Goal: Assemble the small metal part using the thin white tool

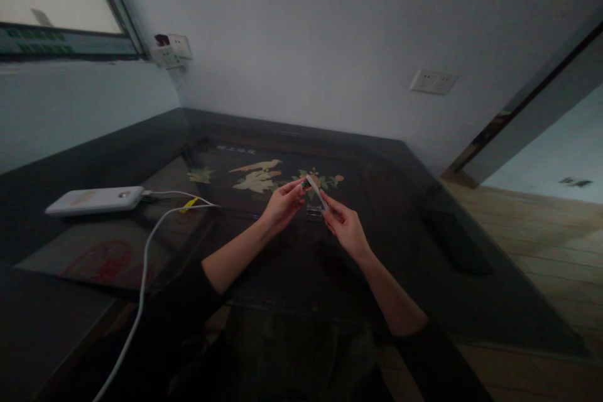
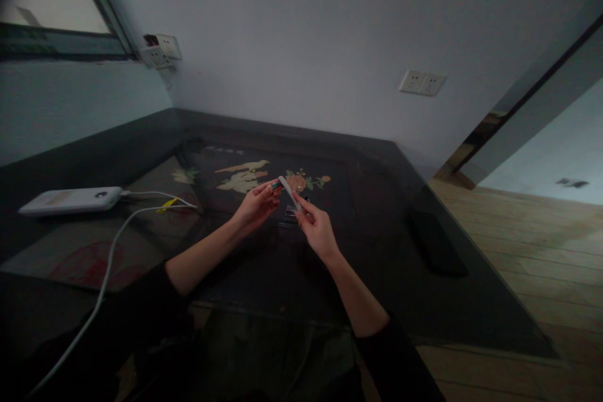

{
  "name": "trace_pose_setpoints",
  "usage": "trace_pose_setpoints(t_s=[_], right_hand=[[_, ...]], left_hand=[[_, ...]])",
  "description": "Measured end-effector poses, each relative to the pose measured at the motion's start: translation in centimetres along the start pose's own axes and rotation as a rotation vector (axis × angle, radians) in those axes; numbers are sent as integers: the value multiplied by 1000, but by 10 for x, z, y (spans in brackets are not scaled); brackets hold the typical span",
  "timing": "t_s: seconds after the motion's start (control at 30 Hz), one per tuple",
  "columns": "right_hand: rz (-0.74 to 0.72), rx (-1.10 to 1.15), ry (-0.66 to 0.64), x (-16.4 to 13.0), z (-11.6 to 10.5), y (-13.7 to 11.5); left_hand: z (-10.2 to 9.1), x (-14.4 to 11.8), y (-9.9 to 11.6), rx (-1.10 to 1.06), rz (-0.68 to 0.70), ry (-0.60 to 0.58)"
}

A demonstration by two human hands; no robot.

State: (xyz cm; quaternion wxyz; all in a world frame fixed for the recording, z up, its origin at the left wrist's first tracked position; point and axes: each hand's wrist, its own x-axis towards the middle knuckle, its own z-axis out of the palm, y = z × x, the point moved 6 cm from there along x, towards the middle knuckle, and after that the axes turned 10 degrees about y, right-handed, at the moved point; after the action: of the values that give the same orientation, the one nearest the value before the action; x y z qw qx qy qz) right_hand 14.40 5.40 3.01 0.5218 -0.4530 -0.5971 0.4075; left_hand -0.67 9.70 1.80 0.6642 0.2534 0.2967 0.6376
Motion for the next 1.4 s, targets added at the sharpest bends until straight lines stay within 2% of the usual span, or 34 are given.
trace_pose_setpoints(t_s=[0.23, 0.47, 0.77, 1.03, 1.23, 1.4], right_hand=[[-9, 19, -72, -4, 5, -4], [52, 184, -147, -8, 12, -5], [22, 43, -38, 0, 2, 0], [-94, -107, 38, 1, -4, -7], [24, 70, -63, -2, 4, -2], [68, 165, -139, -6, 10, 0]], left_hand=[[1, -1, 2, -5, 22, -32], [3, -2, 4, -11, 18, -15], [1, -2, 2, 0, 13, -25], [1, -1, 0, 15, 10, -19], [1, -1, 2, 5, 29, -34], [1, -2, 4, 21, 36, -11]])
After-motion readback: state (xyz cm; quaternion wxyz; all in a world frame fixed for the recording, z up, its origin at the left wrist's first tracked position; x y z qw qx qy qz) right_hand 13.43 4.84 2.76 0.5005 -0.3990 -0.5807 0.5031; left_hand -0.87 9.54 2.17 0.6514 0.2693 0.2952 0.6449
